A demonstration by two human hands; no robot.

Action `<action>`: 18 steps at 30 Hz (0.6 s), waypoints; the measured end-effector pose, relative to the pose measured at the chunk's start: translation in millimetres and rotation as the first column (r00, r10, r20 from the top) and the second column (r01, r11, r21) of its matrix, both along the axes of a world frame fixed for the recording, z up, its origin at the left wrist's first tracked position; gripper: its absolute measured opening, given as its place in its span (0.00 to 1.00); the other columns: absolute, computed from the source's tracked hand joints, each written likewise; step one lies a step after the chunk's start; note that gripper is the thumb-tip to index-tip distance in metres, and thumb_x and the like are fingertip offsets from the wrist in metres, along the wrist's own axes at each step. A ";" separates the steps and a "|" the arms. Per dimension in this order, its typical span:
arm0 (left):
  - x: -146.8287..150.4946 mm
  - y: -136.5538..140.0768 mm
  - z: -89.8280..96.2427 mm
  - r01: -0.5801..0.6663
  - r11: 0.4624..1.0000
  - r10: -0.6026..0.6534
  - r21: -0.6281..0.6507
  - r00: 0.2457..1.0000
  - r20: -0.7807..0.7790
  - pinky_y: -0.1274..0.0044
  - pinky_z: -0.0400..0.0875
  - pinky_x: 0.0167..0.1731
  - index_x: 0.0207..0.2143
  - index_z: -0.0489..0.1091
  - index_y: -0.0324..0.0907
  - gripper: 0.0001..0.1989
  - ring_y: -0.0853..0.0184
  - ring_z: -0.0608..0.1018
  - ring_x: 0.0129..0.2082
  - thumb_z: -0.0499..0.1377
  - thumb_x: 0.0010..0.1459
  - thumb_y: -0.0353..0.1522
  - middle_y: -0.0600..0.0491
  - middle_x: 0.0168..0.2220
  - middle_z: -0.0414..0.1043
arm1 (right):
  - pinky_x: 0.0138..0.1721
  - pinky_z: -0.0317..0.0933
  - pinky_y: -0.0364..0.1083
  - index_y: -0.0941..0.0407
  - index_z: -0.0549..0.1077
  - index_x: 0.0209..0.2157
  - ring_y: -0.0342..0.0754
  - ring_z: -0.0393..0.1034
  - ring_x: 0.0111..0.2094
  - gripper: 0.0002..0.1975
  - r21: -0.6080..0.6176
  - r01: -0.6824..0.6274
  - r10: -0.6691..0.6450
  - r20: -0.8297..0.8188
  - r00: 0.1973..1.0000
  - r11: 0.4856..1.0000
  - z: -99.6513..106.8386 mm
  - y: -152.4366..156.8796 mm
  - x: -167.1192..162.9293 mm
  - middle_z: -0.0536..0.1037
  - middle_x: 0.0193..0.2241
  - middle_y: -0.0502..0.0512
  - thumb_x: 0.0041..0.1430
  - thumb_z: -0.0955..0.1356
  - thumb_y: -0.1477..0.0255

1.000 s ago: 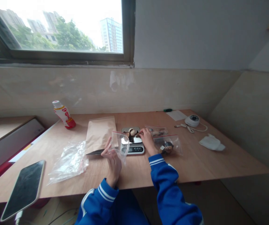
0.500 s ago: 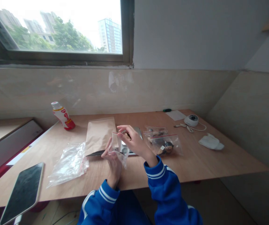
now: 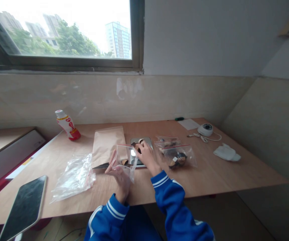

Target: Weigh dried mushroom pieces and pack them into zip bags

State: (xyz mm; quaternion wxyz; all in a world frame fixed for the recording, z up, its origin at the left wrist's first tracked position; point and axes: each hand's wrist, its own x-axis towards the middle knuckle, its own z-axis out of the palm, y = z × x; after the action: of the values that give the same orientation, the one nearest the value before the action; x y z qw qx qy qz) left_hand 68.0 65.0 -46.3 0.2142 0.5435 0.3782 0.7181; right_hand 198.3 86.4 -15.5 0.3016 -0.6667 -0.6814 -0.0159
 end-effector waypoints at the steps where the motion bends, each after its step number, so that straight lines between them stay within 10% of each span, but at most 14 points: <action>1: 0.4 0.8 -0.2 -0.008 1.000 0.008 0.013 1.000 0.006 0.52 0.62 0.55 0.53 0.58 0.43 0.20 0.53 0.66 0.59 0.41 0.66 0.43 0.38 0.59 0.60 | 0.43 0.66 0.51 0.53 0.75 0.45 0.55 0.71 0.42 0.12 0.000 0.031 -0.030 0.066 0.997 1.000 -7.1 0.8 -4.3 0.74 0.42 0.62 0.62 0.64 0.67; 12: 4.7 10.2 -17.1 -0.002 0.984 -0.012 0.177 0.997 0.081 0.51 0.62 0.54 0.46 0.53 0.45 0.08 0.57 0.67 0.59 0.46 0.66 0.36 0.40 0.60 0.61 | 0.40 0.67 0.48 0.53 0.76 0.41 0.52 0.71 0.39 0.11 -0.009 0.043 -0.042 0.086 0.995 0.999 -14.8 -7.3 0.9 0.74 0.37 0.57 0.64 0.62 0.72; 18: 4.5 7.4 -18.7 0.035 0.996 -0.046 0.085 0.992 0.120 0.49 0.60 0.55 0.46 0.54 0.46 0.10 0.55 0.68 0.59 0.48 0.65 0.39 0.40 0.59 0.62 | 0.38 0.66 0.47 0.55 0.77 0.36 0.51 0.73 0.36 0.11 0.098 0.098 -0.076 -0.201 0.977 0.990 -2.6 -20.1 15.0 0.76 0.34 0.57 0.61 0.63 0.70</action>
State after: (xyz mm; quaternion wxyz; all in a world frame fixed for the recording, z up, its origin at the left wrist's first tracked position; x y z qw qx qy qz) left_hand 72.4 72.4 -65.0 0.2289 0.5145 0.3233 0.7605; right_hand 213.3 66.3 -18.0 0.4019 -0.6769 -0.6166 0.0001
